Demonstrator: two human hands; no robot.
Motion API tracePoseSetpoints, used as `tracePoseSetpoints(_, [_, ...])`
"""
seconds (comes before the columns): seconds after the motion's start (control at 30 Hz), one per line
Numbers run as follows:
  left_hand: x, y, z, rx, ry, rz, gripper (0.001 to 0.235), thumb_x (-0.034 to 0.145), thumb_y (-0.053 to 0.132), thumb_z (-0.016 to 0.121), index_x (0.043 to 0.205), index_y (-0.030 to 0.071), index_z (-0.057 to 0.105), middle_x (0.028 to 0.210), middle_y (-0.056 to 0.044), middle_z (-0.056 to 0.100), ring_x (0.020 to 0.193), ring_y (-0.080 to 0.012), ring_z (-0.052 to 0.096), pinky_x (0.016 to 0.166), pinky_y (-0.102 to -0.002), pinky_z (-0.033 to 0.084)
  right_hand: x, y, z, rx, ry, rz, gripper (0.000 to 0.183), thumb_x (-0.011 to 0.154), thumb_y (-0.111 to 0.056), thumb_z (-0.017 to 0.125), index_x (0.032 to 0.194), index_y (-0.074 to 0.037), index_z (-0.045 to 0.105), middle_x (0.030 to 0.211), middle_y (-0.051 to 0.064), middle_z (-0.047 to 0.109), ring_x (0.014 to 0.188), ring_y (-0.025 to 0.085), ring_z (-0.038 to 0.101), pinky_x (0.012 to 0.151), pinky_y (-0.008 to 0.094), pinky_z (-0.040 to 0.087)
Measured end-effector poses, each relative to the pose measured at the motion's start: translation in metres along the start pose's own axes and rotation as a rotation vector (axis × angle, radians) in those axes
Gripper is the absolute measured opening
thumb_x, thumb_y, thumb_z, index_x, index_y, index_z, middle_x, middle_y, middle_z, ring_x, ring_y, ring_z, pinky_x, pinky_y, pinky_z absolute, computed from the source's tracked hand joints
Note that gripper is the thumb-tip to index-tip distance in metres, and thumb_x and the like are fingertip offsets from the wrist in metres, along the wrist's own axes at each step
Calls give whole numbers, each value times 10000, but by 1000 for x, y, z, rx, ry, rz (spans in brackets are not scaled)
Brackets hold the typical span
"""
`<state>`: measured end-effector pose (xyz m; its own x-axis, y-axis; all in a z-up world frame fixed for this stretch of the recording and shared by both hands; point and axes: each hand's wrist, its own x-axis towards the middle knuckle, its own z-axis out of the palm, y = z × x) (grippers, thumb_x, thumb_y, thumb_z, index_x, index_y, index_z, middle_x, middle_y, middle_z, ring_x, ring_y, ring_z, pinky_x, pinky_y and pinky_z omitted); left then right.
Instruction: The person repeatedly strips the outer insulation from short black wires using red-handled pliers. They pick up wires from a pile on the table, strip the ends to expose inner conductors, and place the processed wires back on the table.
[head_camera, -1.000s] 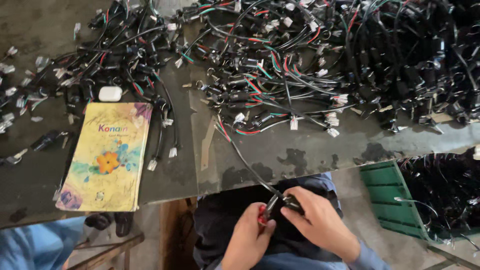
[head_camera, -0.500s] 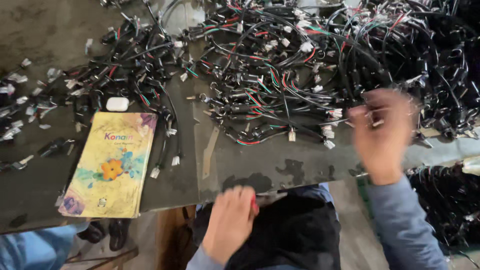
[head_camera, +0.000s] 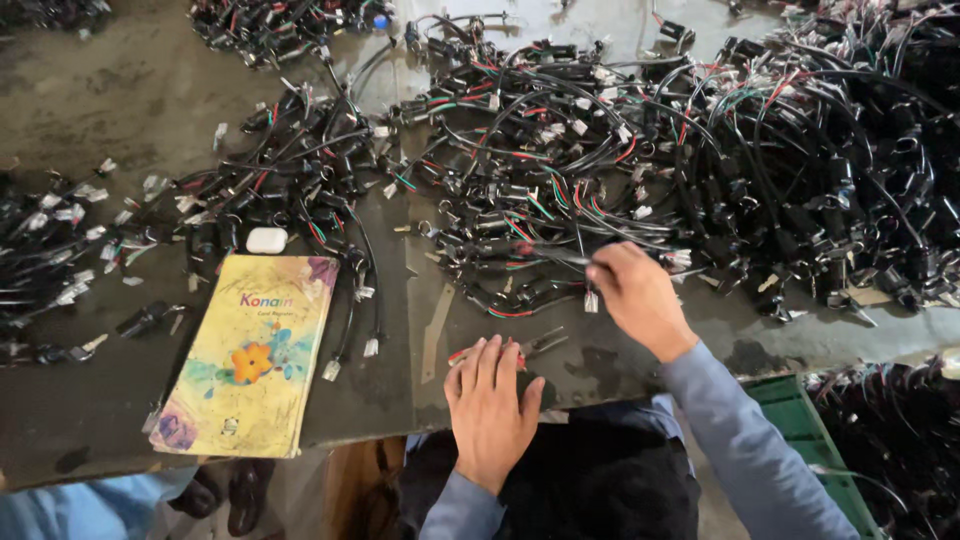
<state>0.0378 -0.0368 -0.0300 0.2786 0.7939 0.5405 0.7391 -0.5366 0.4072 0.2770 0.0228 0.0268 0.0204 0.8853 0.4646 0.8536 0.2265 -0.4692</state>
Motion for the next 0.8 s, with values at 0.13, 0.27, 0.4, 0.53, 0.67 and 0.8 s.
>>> tracePoseSetpoints(0.13, [3, -1, 2, 7, -8, 12, 551, 861, 354, 709, 1312, 57, 599, 1369, -136, 589, 1322, -340, 495, 1079, -505, 344, -12, -17, -4, 293, 170, 47, 133, 979, -112, 635, 1043, 3, 654, 881, 145, 620, 753, 311, 616, 683, 400, 492])
tracePoseSetpoints(0.27, [-1, -1, 1, 13, 2, 15, 527, 889, 355, 701, 1318, 64, 603, 1383, -121, 598, 1328, -330, 507, 1072, -489, 364, -25, -9, -7, 169, -60, -95, 150, 947, -129, 655, 1000, 10, 667, 931, 157, 661, 875, 346, 656, 743, 402, 521])
tracePoseSetpoints(0.4, [2, -1, 4, 21, 9, 4, 518, 882, 352, 692, 1306, 68, 607, 1371, -120, 605, 1312, -331, 516, 1057, -487, 386, -32, 1, -14, 70, -320, -118, 210, 898, -218, 690, 995, -33, 710, 928, 129, 696, 887, 344, 676, 749, 417, 528])
tracePoseSetpoints(0.53, [1, -1, 5, 32, 33, 14, 512, 895, 351, 683, 1314, 68, 603, 1379, -121, 604, 1305, -330, 522, 1050, -481, 398, -21, 0, -6, 181, -169, -4, 234, 945, -228, 665, 1066, -30, 693, 971, 127, 698, 915, 327, 687, 773, 412, 538])
tracePoseSetpoints(0.67, [2, 1, 2, 27, -2, 3, 501, 885, 343, 683, 1295, 66, 605, 1368, -128, 603, 1296, -343, 521, 1041, -488, 398, 0, -4, 16, -139, -45, -84, 299, 835, -168, 694, 1101, -32, 698, 983, 147, 700, 922, 380, 665, 750, 470, 505])
tracePoseSetpoints(0.8, [2, 2, 2, 6, 2, -10, 478, 890, 340, 678, 1284, 78, 609, 1357, -122, 606, 1299, -345, 519, 1037, -491, 401, 12, 2, 30, -525, -193, 51, 178, 815, -133, 688, 991, -108, 675, 946, 65, 709, 949, 316, 684, 757, 519, 484])
